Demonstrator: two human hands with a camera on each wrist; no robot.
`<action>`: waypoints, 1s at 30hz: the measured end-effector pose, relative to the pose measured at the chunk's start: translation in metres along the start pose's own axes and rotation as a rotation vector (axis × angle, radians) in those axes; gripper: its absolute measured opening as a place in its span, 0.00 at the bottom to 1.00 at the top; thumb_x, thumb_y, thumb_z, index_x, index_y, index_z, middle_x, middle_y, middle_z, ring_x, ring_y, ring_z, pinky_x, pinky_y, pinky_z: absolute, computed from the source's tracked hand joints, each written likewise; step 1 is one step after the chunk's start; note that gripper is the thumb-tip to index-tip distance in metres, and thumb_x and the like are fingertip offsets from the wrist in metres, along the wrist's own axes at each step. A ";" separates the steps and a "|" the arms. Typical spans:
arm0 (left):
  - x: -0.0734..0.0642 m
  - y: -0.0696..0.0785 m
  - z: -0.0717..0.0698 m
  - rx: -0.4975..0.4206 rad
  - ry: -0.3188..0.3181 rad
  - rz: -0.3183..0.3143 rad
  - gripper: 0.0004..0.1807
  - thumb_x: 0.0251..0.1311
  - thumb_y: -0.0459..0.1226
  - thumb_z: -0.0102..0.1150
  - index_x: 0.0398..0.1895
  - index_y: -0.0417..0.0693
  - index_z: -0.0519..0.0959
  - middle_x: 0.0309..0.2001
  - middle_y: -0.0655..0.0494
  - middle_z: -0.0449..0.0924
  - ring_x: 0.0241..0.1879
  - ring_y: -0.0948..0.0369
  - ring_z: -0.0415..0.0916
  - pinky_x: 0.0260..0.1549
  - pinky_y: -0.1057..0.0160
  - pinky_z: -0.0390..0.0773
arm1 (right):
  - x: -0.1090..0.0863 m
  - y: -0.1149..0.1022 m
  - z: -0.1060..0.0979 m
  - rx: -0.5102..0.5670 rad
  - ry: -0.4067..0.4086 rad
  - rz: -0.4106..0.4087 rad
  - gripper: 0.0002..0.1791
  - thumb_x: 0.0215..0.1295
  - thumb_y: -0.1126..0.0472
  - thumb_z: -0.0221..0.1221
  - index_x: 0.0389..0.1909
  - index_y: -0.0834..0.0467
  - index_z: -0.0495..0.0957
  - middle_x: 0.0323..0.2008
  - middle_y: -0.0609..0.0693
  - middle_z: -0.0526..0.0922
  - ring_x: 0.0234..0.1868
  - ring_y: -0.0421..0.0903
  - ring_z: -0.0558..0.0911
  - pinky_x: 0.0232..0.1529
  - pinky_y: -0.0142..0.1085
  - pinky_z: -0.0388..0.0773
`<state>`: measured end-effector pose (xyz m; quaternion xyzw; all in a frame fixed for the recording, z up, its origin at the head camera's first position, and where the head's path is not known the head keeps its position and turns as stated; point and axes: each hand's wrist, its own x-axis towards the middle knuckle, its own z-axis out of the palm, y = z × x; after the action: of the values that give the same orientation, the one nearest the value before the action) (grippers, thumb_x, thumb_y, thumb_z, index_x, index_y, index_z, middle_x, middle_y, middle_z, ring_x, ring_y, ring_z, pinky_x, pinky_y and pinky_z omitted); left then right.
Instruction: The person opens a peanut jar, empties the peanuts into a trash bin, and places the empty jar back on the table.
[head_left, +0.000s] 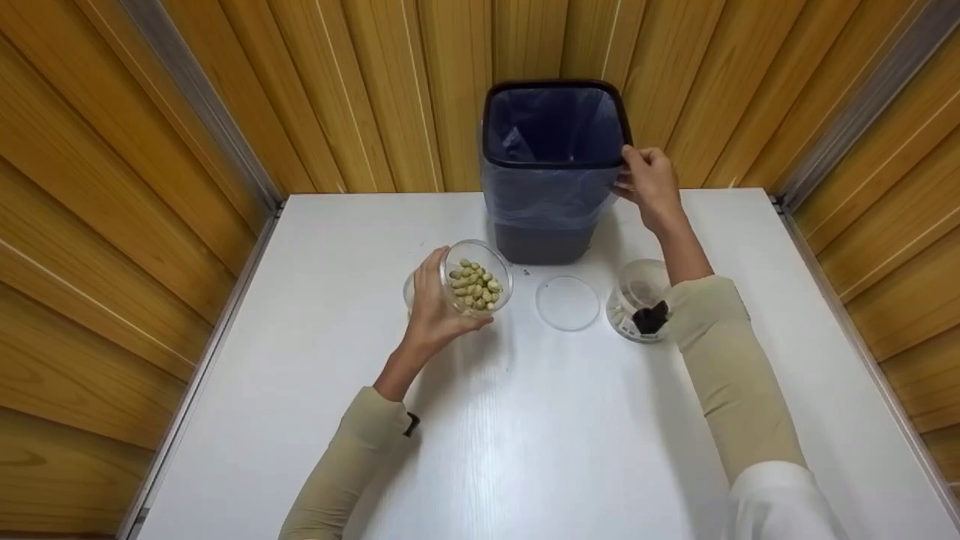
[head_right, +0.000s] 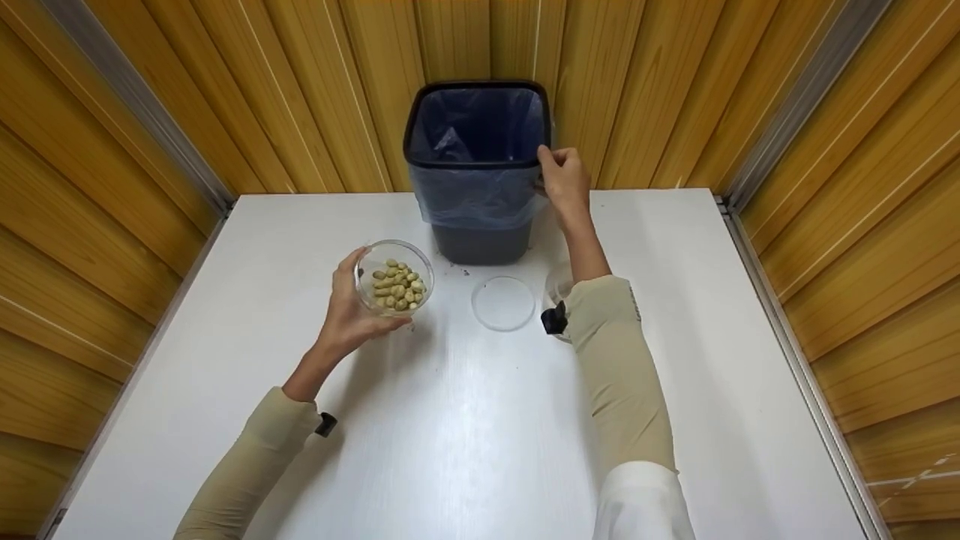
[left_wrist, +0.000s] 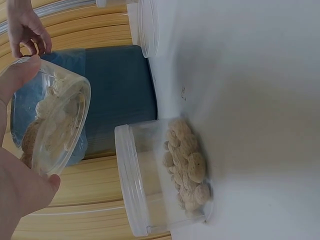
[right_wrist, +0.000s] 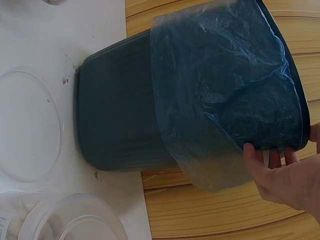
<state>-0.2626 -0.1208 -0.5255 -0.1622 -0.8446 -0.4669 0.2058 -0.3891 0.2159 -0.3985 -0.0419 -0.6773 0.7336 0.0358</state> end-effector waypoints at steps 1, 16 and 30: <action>0.001 0.000 0.000 0.002 0.005 0.004 0.70 0.23 0.42 0.89 0.75 0.42 0.57 0.71 0.43 0.61 0.69 0.46 0.57 0.66 0.44 0.65 | 0.000 -0.001 0.000 0.004 -0.002 0.002 0.14 0.78 0.52 0.52 0.50 0.59 0.68 0.47 0.55 0.70 0.45 0.48 0.78 0.66 0.51 0.73; 0.001 0.001 -0.003 -0.004 0.013 -0.009 0.70 0.22 0.43 0.90 0.75 0.44 0.57 0.71 0.43 0.61 0.68 0.47 0.58 0.66 0.43 0.64 | -0.006 0.002 0.011 0.009 0.050 0.006 0.12 0.79 0.51 0.50 0.46 0.56 0.65 0.46 0.53 0.68 0.46 0.47 0.73 0.64 0.47 0.73; 0.013 0.003 -0.023 0.022 0.045 0.027 0.69 0.25 0.42 0.89 0.75 0.38 0.56 0.72 0.40 0.58 0.69 0.45 0.55 0.67 0.44 0.64 | -0.004 0.007 0.014 0.052 0.073 -0.012 0.12 0.79 0.50 0.49 0.46 0.55 0.64 0.43 0.51 0.67 0.44 0.47 0.71 0.62 0.46 0.72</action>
<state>-0.2682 -0.1383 -0.5058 -0.1609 -0.8426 -0.4581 0.2328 -0.3869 0.2008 -0.4047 -0.0636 -0.6566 0.7487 0.0657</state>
